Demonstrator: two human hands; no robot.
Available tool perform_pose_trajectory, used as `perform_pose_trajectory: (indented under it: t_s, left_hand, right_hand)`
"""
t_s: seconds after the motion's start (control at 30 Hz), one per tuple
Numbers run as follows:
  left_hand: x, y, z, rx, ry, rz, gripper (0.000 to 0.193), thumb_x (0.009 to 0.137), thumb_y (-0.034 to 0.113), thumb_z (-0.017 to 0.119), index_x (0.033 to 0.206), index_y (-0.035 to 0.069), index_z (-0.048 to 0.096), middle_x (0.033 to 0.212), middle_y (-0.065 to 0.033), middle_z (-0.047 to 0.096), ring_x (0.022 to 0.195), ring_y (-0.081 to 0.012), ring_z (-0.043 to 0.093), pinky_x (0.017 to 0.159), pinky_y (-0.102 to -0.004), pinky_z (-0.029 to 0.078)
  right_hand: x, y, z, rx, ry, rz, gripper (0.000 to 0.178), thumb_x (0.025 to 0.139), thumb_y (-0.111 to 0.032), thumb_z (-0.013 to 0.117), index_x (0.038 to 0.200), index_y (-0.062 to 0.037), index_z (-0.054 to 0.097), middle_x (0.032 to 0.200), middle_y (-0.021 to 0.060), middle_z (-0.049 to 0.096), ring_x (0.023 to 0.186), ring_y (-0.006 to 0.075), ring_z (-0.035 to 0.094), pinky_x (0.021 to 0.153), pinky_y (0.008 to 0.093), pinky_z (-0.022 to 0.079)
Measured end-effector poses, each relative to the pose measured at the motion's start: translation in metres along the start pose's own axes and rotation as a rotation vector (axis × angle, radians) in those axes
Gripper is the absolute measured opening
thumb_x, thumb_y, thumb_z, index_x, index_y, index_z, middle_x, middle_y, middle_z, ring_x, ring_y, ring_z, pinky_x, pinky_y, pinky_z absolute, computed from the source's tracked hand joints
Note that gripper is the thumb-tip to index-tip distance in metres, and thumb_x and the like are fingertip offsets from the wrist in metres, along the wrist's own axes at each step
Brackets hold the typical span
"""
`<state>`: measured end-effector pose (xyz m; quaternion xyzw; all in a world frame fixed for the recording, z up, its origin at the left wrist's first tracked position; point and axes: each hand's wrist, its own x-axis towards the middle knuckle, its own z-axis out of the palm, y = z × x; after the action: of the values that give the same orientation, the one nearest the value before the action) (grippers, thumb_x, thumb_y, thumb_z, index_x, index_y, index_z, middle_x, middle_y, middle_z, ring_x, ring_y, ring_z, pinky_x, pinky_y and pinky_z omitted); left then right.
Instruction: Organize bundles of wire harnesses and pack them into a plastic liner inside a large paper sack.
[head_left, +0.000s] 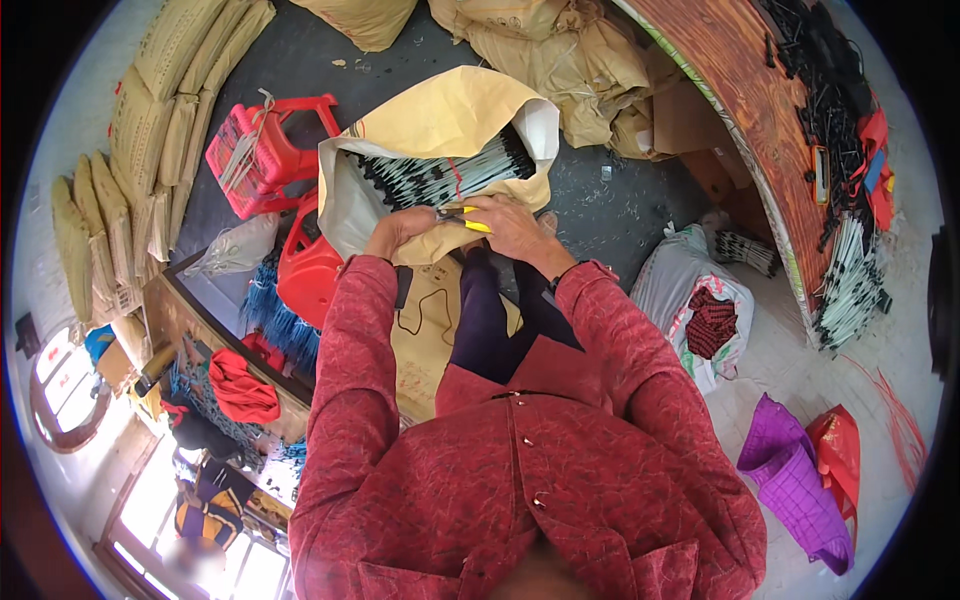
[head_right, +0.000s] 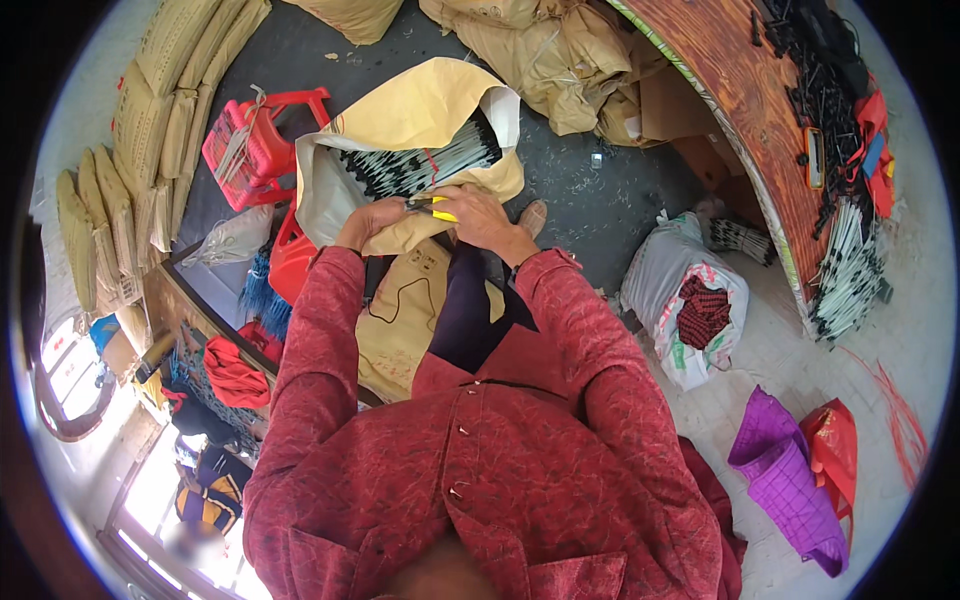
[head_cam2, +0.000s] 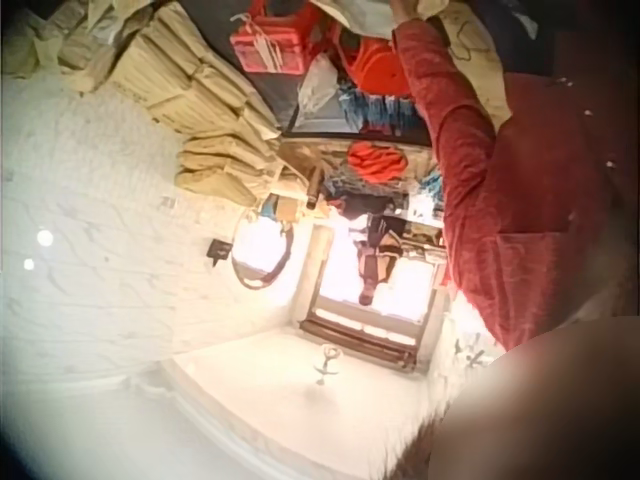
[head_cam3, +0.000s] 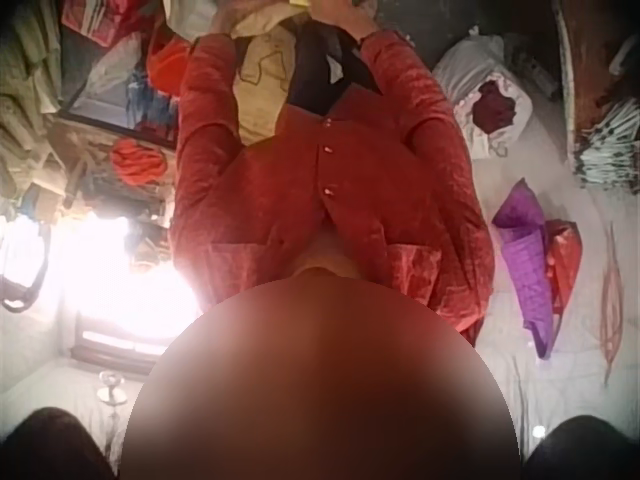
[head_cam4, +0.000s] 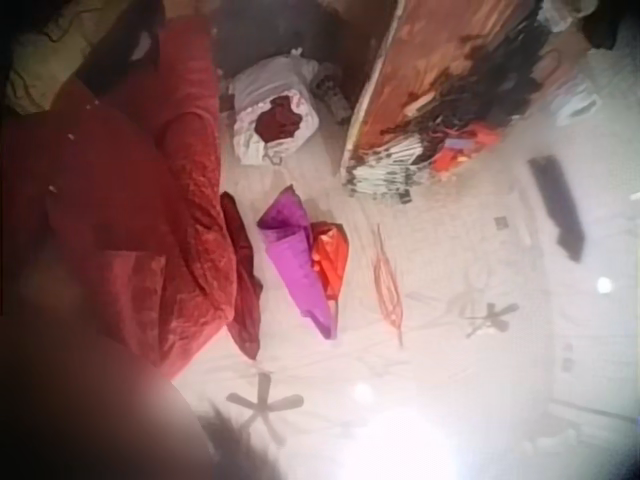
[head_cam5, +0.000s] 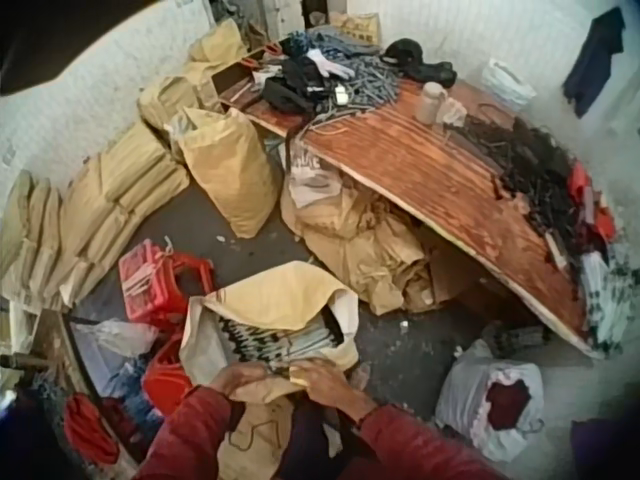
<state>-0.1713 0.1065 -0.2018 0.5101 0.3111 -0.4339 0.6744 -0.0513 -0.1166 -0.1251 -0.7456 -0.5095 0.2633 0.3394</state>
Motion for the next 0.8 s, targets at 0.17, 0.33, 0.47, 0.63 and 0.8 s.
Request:
perform_pose_trajectory:
  t_s: [0.17,0.33,0.47,0.63,0.8]
  left_hand:
    - [0.018,0.006,0.003,-0.160,-0.194,-0.044,0.028,0.088,0.022,0.064,0.109,0.003,0.063,0.097,-0.0052,0.067,0.074,-0.0139,0.064,0.063,-0.0287,0.052]
    - [0.002,0.030,0.005,-0.199,-0.172,-0.077,0.037,0.084,0.024,0.070,0.112,0.002,0.061,0.098,-0.0061,0.067,0.077,-0.0140,0.064,0.066,-0.0286,0.052]
    - [-0.025,0.078,0.025,0.363,0.058,-0.132,0.037,0.084,0.035,0.070,0.102,0.003,0.067,0.090,-0.0014,0.066,0.072,-0.0119,0.061,0.062,-0.0304,0.048]
    - [-0.027,0.062,0.001,0.419,-0.028,0.140,0.040,0.083,0.038,0.072,0.101,0.003,0.068,0.089,-0.0008,0.066,0.071,-0.0118,0.059,0.062,-0.0307,0.047]
    - [-0.025,0.054,-0.005,0.706,0.346,0.161,0.032,0.078,0.029,0.074,0.095,0.003,0.069,0.085,-0.0057,0.066,0.076,-0.0210,0.062,0.069,-0.0338,0.048]
  right_hand:
    - [0.001,0.004,0.004,-0.064,0.056,0.033,0.030,0.073,-0.003,0.062,0.099,-0.0130,0.070,0.113,0.0010,0.061,0.098,0.0281,0.060,0.085,0.0400,0.048]
    - [0.014,0.004,0.013,-0.090,0.081,0.091,0.021,0.075,-0.005,0.062,0.094,-0.0125,0.068,0.103,0.0012,0.062,0.091,0.0269,0.062,0.078,0.0388,0.050]
    - [0.006,0.002,0.015,-0.079,0.134,0.186,0.017,0.077,-0.006,0.060,0.092,-0.0118,0.067,0.096,0.0022,0.062,0.084,0.0269,0.064,0.073,0.0382,0.051]
    - [0.008,-0.004,0.016,-0.078,0.171,0.194,0.016,0.078,-0.006,0.059,0.092,-0.0112,0.066,0.090,0.0028,0.063,0.080,0.0273,0.064,0.070,0.0383,0.051]
    - [0.009,-0.007,0.017,-0.111,0.171,0.224,0.014,0.079,-0.009,0.060,0.092,-0.0105,0.066,0.093,0.0042,0.064,0.082,0.0280,0.064,0.072,0.0388,0.051]
